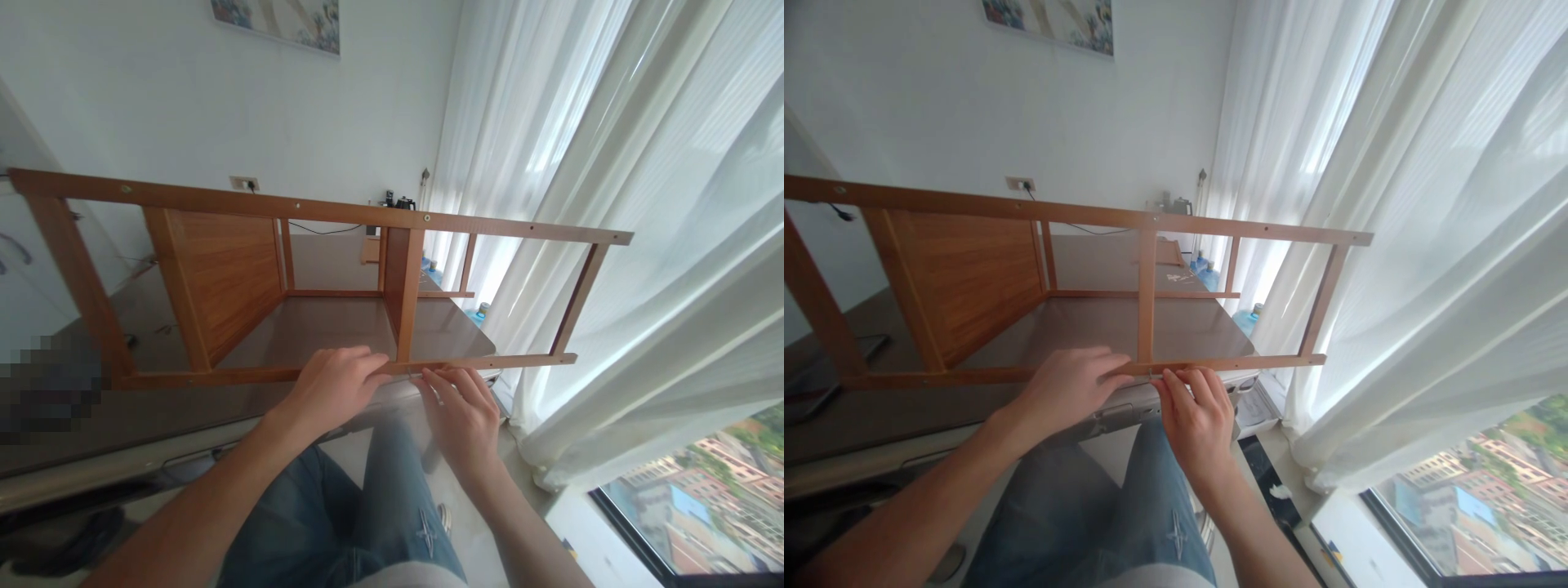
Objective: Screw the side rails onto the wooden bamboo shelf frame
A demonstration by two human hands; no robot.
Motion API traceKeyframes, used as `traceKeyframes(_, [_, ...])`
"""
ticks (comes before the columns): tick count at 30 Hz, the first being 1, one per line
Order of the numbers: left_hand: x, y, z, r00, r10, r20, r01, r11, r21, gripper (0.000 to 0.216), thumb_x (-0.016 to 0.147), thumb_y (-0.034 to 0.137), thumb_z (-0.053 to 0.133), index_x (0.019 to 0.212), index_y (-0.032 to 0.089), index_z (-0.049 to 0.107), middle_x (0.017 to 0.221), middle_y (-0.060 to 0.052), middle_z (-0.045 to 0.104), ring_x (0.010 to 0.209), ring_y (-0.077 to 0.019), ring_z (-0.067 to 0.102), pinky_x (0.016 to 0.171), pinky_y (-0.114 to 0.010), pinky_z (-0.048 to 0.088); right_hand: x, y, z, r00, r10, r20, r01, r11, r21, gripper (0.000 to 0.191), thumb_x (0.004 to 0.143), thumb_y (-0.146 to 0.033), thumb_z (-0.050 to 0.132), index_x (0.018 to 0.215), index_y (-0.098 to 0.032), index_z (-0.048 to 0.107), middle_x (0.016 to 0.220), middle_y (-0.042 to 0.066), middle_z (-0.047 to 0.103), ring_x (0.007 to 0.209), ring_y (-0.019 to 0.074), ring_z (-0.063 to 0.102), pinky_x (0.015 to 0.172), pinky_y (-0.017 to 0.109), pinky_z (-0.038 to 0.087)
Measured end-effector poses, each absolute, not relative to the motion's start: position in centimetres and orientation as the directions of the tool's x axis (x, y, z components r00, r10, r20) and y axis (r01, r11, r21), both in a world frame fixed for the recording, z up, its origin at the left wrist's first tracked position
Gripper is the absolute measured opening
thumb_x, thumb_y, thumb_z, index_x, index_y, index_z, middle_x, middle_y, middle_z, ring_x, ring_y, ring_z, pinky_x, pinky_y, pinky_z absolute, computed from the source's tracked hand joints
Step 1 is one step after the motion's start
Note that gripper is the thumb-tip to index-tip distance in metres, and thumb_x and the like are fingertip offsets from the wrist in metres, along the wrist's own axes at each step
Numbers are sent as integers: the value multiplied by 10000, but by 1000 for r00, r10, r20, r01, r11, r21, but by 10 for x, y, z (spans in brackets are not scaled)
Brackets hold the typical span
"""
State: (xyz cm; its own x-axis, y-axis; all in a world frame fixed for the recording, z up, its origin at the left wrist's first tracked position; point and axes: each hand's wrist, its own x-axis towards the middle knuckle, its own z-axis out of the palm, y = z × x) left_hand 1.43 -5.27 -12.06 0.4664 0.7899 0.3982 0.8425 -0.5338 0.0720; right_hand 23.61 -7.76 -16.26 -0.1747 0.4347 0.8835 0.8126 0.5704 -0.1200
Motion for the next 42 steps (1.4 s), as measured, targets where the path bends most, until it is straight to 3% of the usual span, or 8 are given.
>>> traceKeyframes(13, [27, -58, -142, 438, 834, 337, 844, -510, 166, 253, 1005, 368, 555, 823, 229, 664, 798, -14, 672, 731, -193, 639, 616, -325, 325, 234, -86, -203, -22, 458, 889, 797, 545, -261, 83, 916, -175, 755, 982, -219, 779, 900, 58, 759, 818, 194, 697, 797, 356, 564])
traceKeyframes(25, [34, -57, -152, 425, 830, 361, 827, -519, 219, 239, 972, 302, 610, 766, 219, 698, 791, -30, 669, 769, -198, 598, 677, -325, 414, 240, -83, -220, -77, 436, 897, 819, 540, -193, 103, 922, -185, 743, 1012, -223, 776, 916, 55, 778, 785, 180, 727, 723, 327, 534])
traceKeyframes(42, [35, -58, -152, 399, 835, 379, 825, -507, 249, 213, 962, 298, 621, 791, 211, 714, 791, -34, 652, 765, -185, 605, 660, -310, 414, 240, -79, -222, -75, 399, 914, 819, 547, -172, 70, 899, -214, 795, 964, -229, 775, 896, 27, 801, 768, 158, 751, 701, 305, 518])
